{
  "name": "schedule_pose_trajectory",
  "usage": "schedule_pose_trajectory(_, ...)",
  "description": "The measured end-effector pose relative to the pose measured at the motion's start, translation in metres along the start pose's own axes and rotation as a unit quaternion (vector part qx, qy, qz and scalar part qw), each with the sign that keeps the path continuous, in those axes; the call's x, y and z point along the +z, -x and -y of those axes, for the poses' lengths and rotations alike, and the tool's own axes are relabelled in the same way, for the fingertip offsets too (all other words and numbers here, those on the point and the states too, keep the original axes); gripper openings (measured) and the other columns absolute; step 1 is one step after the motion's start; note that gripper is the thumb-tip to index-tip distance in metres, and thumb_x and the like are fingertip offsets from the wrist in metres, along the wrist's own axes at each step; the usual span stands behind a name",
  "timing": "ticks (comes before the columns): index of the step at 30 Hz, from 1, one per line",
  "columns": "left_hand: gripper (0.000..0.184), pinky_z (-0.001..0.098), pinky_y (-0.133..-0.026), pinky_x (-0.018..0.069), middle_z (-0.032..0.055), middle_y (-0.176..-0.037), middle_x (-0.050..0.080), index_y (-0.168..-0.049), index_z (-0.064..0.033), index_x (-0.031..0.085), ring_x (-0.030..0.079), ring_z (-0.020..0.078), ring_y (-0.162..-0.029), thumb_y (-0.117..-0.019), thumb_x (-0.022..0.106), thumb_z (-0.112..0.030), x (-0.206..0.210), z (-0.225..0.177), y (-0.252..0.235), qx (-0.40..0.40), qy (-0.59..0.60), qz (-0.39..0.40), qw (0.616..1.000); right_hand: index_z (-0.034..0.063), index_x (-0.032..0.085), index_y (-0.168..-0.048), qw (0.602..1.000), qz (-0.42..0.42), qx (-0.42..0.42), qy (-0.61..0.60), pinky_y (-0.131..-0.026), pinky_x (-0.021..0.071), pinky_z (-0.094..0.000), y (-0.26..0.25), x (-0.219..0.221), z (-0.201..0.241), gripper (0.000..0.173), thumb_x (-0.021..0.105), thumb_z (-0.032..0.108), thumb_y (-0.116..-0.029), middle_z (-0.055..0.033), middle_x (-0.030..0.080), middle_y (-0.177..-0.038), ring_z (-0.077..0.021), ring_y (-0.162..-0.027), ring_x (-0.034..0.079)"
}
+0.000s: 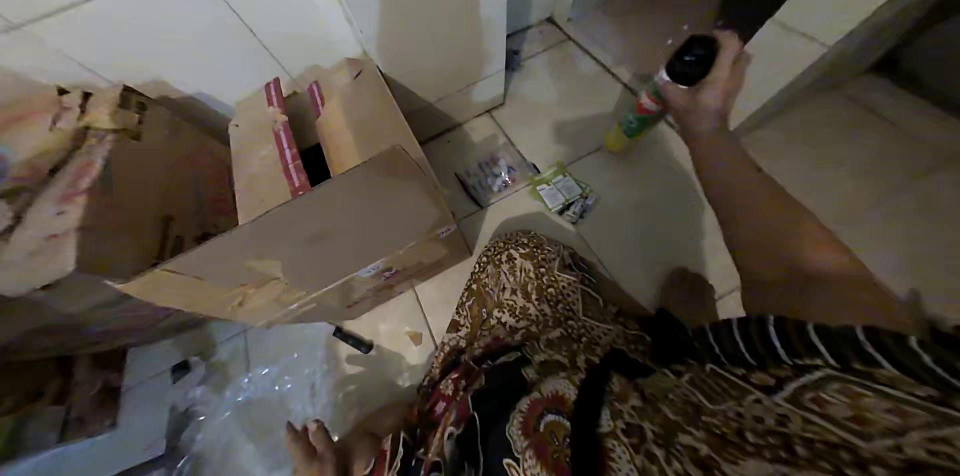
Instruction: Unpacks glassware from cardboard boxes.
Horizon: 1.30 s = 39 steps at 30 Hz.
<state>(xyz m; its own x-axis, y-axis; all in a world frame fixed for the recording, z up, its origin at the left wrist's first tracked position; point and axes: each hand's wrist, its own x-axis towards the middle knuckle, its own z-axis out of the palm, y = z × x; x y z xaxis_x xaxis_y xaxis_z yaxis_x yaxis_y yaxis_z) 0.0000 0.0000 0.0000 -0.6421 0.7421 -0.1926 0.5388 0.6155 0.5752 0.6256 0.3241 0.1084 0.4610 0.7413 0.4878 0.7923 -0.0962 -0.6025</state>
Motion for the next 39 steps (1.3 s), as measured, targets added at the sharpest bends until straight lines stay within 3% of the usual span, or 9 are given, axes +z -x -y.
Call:
schedule_pose_trajectory(2,0.065,0.0576,-0.119,0.0304,0.0374,-0.154,0.037,-0.16,0.0073,0.015,0.04,0.0499,-0.144,-0.1117,0.03,-0.033,0.001,0.001,-0.002,-0.008,-0.01,0.003,1.0,-0.0073,0.037,-0.15,0.997,-0.015,-0.053,-0.048,-0.114,0.0407,-0.0479,-0.003,0.025,0.031,0.089,0.082,0.022,-0.0803,-0.0334,0.047,-0.147,-0.0437,-0.137,0.049)
schedule_pose_trajectory(9,0.065,0.0589,-0.118,0.0321,0.0378,-0.151,0.04,-0.16,0.0069,0.016,0.042,0.0504,-0.141,-0.1116,0.031,-0.034,0.002,0.003,-0.004,-0.012,-0.006,-0.007,1.0,-0.0064,0.031,-0.153,0.97,0.047,-0.064,-0.231,-0.113,0.0457,-0.0448,0.0,0.142,0.142,0.098,0.088,0.013,-0.0754,-0.03,0.046,-0.149,-0.0379,-0.136,0.051)
schedule_pose_trajectory(16,0.065,0.0616,-0.116,0.0345,0.0351,-0.151,0.044,-0.162,0.0022,0.017,0.047,0.0497,-0.138,-0.1115,0.034,-0.035,0.0,-0.002,-0.005,-0.048,-0.008,0.007,0.999,-0.0029,0.03,-0.156,0.962,0.171,-0.067,-0.204,-0.115,0.0418,-0.0499,0.024,0.219,0.219,0.099,0.088,0.014,-0.0781,-0.0311,0.042,-0.152,-0.0424,-0.14,0.046)
schedule_pose_trajectory(20,0.065,0.0652,-0.111,0.0388,0.0329,-0.149,0.047,-0.163,-0.0046,0.018,0.051,0.0495,-0.135,-0.1111,0.032,-0.042,-0.002,-0.008,-0.007,-0.09,-0.027,0.03,0.995,0.001,0.027,-0.158,0.955,0.212,-0.075,-0.192,-0.113,0.0436,-0.0545,0.037,0.243,0.239,0.099,0.086,0.01,-0.0793,-0.0308,0.041,-0.153,-0.0451,-0.139,0.046)
schedule_pose_trajectory(28,0.066,0.0669,-0.109,0.0404,0.0306,-0.149,0.048,-0.164,-0.0073,0.018,0.053,0.0503,-0.132,-0.1101,0.036,-0.042,0.001,-0.004,-0.011,-0.099,-0.035,0.044,0.993,-0.0009,0.029,-0.156,0.951,0.235,-0.072,-0.188,-0.113,0.0429,-0.0558,0.049,0.26,0.259,0.095,0.085,0.004,-0.0799,-0.0324,0.041,-0.153,-0.047,-0.139,0.046)
schedule_pose_trajectory(32,0.067,0.0645,-0.111,0.0393,0.029,-0.152,0.046,-0.164,-0.0091,0.018,0.051,0.0467,-0.136,-0.1097,0.033,-0.046,0.001,-0.001,-0.013,-0.11,-0.037,0.06,0.991,-0.0013,0.03,-0.156,0.953,0.231,-0.092,-0.173,-0.114,0.0402,-0.0592,0.047,0.268,0.253,0.094,0.085,0.008,-0.0802,-0.0341,0.041,-0.152,-0.0488,-0.139,0.045)
schedule_pose_trajectory(39,0.065,0.0657,-0.109,0.0393,0.03,-0.148,0.05,-0.164,-0.0087,0.021,0.053,0.0494,-0.132,-0.1098,0.034,-0.043,0.002,-0.005,-0.011,-0.106,-0.03,0.05,0.993,0.0015,0.028,-0.157,0.952,0.241,-0.081,-0.17,-0.111,0.0391,-0.0649,0.046,0.264,0.242,0.098,0.087,0.013,-0.0804,-0.0357,0.039,-0.152,-0.0531,-0.138,0.043)
